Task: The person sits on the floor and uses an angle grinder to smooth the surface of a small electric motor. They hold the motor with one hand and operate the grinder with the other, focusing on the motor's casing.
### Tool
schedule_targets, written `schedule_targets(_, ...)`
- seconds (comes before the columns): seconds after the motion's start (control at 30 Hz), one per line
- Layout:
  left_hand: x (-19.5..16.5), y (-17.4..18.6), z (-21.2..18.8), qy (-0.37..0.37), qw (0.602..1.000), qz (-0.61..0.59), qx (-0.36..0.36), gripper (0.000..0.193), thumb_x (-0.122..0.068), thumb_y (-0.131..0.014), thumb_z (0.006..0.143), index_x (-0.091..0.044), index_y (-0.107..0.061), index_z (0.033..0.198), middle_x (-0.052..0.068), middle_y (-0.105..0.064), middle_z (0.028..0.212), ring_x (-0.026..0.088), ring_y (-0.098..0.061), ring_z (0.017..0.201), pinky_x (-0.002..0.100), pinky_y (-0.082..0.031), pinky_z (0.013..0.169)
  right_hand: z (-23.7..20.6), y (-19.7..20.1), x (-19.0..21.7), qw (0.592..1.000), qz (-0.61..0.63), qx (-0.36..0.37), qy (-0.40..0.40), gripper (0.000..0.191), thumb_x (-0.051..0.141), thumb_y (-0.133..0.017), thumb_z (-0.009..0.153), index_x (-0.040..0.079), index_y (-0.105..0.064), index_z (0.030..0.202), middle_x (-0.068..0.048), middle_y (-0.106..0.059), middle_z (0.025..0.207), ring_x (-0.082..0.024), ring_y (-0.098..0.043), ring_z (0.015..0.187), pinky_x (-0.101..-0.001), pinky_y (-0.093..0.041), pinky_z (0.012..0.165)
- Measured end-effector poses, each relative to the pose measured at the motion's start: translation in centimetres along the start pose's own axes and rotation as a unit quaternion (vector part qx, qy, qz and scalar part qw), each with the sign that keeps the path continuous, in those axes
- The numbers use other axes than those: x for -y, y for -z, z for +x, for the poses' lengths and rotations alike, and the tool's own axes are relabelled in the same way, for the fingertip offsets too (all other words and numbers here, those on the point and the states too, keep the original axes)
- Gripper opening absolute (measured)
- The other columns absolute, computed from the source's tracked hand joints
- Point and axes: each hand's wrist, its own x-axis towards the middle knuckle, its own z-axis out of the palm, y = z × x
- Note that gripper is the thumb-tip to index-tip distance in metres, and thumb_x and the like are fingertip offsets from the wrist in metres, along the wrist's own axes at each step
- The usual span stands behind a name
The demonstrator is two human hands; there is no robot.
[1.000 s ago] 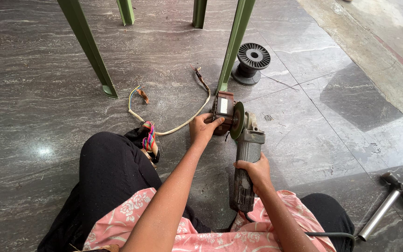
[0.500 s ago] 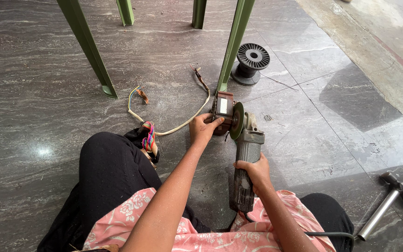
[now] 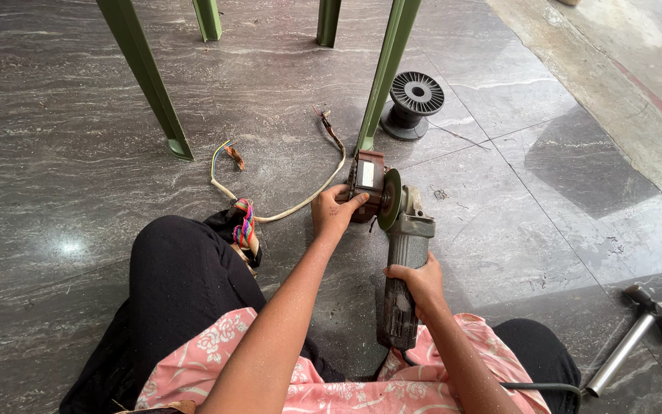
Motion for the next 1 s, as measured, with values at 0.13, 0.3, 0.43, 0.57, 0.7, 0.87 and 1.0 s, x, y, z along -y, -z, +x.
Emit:
schedule_targets(0.13,0.7,-0.4,0.4,0.018,0.999,0.031,-0.009,0.081,-0.045,-0.09,0.073,-0.009,-0.056,0.137,0.008,-0.075,0.104,0.019,-0.074,0.095,0.035,-0.061,0.081,0.0,0.1,-0.2,1.0,0.001,0.002,0.008,0.058,-0.006,-0.079,0.061,-0.005,-0.054,0.113,-0.019,-0.069,0.082,-0.028,-0.07,0.056,-0.0416,-0.06,0.048)
schedule_targets(0.3,1.3,-0.7,0.8,0.022,0.999,0.041,-0.008,0.091,-0.048,-0.089,0.074,-0.01,-0.043,0.143,0.007,-0.074,0.102,0.019,-0.073,0.094,0.036,-0.06,0.082,0.1,0.1,-0.3,1.0,-0.002,-0.008,0.0,0.059,-0.006,-0.078,0.06,-0.004,-0.054,0.114,-0.019,-0.069,0.082,-0.029,-0.07,0.057,-0.0425,-0.06,0.049)
schedule_targets(0.43,1.3,-0.6,0.9,0.015,0.999,0.036,-0.004,0.091,-0.049,-0.088,0.073,-0.01,-0.043,0.142,0.008,-0.074,0.101,0.021,-0.073,0.092,0.037,-0.059,0.08,0.3,0.3,0.0,0.999,-0.012,-0.011,0.05,0.061,-0.005,-0.081,0.058,-0.003,-0.056,0.114,-0.016,-0.068,0.084,-0.026,-0.069,0.059,-0.0398,-0.059,0.052)
schedule_targets(0.57,1.5,-0.4,0.7,-0.02,0.999,0.026,-0.011,0.071,-0.048,-0.09,0.073,-0.006,-0.066,0.125,0.01,-0.076,0.102,0.021,-0.074,0.092,0.036,-0.06,0.079,0.2,1.4,0.9,0.994,0.022,-0.021,0.107,0.06,-0.004,-0.081,0.057,-0.001,-0.056,0.112,-0.013,-0.068,0.085,-0.022,-0.069,0.062,-0.0361,-0.06,0.057)
schedule_targets(0.7,1.9,0.4,1.2,-0.075,0.996,-0.037,0.026,0.056,-0.04,-0.088,0.078,-0.003,-0.075,0.118,0.012,-0.08,0.101,0.019,-0.076,0.091,0.033,-0.06,0.079,-0.8,3.5,1.1,0.991,0.091,-0.036,0.092,0.052,-0.005,-0.078,0.06,-0.004,-0.056,0.107,-0.014,-0.066,0.083,-0.024,-0.068,0.06,-0.0391,-0.06,0.055)
schedule_targets(0.87,3.2,1.6,2.4,-0.094,0.985,-0.082,0.119,0.049,-0.032,-0.084,0.084,0.0,-0.076,0.12,0.011,-0.081,0.102,0.015,-0.074,0.09,0.031,-0.058,0.081,-1.6,5.2,1.0,0.988,0.138,-0.05,0.057,0.045,-0.002,-0.077,0.066,-0.006,-0.055,0.105,-0.014,-0.064,0.081,-0.025,-0.065,0.058,-0.0415,-0.058,0.052)
schedule_targets(1.0,3.9,3.7,4.9,-0.093,0.963,-0.124,0.222,0.051,-0.029,-0.085,0.083,0.0,-0.074,0.124,0.008,-0.078,0.11,0.011,-0.07,0.098,0.029,-0.055,0.088,-1.6,5.1,1.0,0.984,0.167,-0.054,0.035,0.044,-0.002,-0.074,0.067,-0.002,-0.053,0.106,-0.012,-0.064,0.081,-0.024,-0.066,0.059,-0.0421,-0.06,0.052)
